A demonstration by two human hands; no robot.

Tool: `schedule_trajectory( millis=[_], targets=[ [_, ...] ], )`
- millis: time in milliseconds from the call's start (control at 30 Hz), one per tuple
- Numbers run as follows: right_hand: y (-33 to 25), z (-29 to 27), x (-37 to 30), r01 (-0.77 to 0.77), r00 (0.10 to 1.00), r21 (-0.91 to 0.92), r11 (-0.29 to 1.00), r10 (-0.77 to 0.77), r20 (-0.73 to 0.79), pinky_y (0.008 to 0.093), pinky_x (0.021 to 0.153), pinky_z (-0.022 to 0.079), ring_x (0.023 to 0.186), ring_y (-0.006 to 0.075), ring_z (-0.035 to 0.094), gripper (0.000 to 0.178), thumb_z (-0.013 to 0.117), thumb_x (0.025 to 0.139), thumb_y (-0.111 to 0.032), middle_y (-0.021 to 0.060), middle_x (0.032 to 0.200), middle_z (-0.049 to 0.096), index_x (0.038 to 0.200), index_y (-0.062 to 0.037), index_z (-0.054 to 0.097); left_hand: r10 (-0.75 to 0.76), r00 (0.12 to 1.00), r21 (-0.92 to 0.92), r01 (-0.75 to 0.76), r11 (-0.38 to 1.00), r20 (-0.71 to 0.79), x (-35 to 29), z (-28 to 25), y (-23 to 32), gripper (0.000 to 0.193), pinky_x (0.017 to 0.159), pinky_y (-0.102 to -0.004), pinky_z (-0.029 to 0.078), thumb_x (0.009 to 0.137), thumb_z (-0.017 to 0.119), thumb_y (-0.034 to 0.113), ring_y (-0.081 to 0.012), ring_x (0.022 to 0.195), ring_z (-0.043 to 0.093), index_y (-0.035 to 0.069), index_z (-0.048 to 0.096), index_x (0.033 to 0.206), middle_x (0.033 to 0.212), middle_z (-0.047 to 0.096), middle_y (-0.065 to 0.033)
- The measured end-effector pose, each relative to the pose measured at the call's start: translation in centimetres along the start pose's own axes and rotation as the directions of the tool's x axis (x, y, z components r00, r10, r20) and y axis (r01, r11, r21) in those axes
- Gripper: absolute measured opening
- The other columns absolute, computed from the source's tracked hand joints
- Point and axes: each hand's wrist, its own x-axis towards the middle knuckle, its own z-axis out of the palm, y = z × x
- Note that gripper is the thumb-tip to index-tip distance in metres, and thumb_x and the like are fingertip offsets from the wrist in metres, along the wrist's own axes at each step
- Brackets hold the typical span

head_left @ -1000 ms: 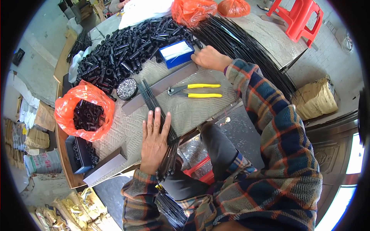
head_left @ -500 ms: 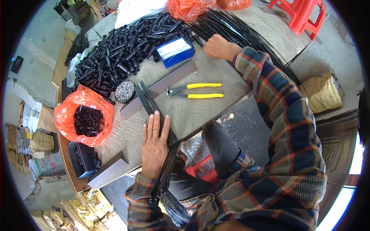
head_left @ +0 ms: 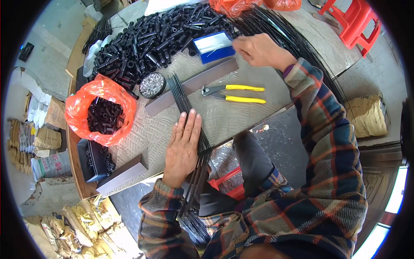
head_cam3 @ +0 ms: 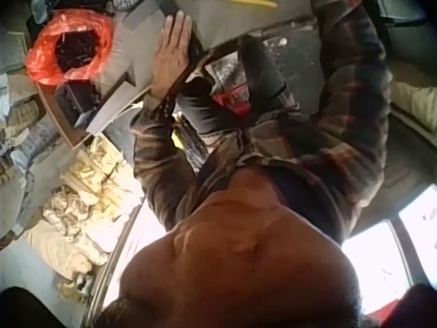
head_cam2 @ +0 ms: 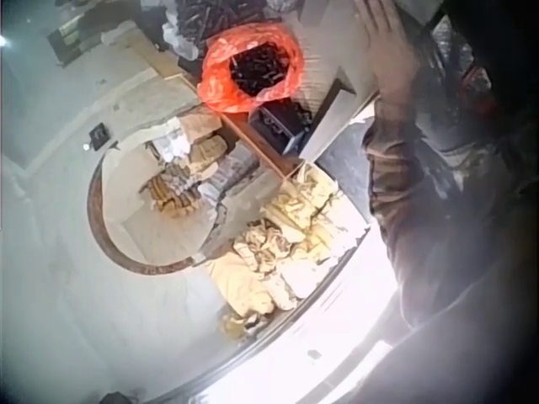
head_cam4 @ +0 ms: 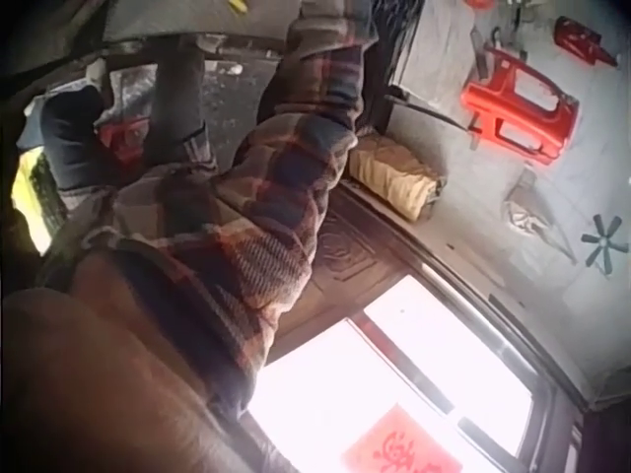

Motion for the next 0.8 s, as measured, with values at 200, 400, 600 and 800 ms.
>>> schedule_trajectory(
  millis=[200, 400, 600, 800],
  targets=[
    [-9.5, 2.8, 5.4, 0.176, 0.971, 0.435, 0.883, -0.083, -0.225, 0.0421, 0.055, 0.041, 0.066, 0.0314, 0.056, 0.008, 0.051, 0.081, -0.016, 0.009, 0.073, 0.055, 0.084, -0.0105, 0.046, -0.004, 0.999, 0.12, -0.001, 0.993, 0.045, -0.3, 0.3, -0.1, 0.089, 0.104, -0.0426, 0.028, 0.068, 0.068, 0.041, -0.0369, 0.13, 0.025, -0.004, 0.028, 0.133, 0.14, 0.027, -0.0209],
    [-9.6, 4.0, 6.2, 0.083, 0.967, 0.482, 0.872, 0.047, -0.251, 0.0397, 0.052, 0.042, 0.066, 0.03, 0.058, 0.005, 0.05, 0.082, -0.013, 0.0062, 0.077, 0.056, 0.087, -0.0113, 0.048, -0.055, 0.998, -0.065, 0.056, 0.996, 0.018, 0.5, -0.3, 0.8, 0.057, 0.106, -0.0413, 0.025, 0.08, 0.04, 0.008, -0.0295, 0.133, 0.024, 0.0, 0.028, 0.136, 0.143, 0.025, -0.0137],
    [-8.9, 5.7, 6.5, 0.078, 0.978, 0.359, 0.93, -0.002, -0.21, 0.0397, 0.054, 0.045, 0.069, 0.0293, 0.059, 0.008, 0.052, 0.082, -0.011, 0.0048, 0.082, 0.058, 0.088, -0.0127, 0.057, -0.119, 0.986, 0.019, 0.118, 0.993, 0.121, 0.7, -0.7, 0.8, 0.058, 0.108, -0.0438, 0.018, 0.079, 0.039, 0.008, -0.0273, 0.134, 0.022, 0.001, 0.028, 0.136, 0.144, 0.025, -0.0123],
    [-9.0, 5.5, 6.2, 0.021, 0.969, 0.404, 0.914, 0.081, -0.234, 0.0393, 0.055, 0.045, 0.068, 0.0298, 0.059, 0.011, 0.053, 0.081, -0.01, 0.0056, 0.082, 0.058, 0.09, -0.0134, 0.061, -0.14, 0.98, -0.007, 0.142, 0.99, 0.144, 1.0, -0.9, 0.9, 0.064, 0.107, -0.0449, 0.017, 0.075, 0.044, 0.006, -0.0266, 0.134, 0.021, 0.008, 0.029, 0.138, 0.145, 0.023, -0.0093]
  ],
)
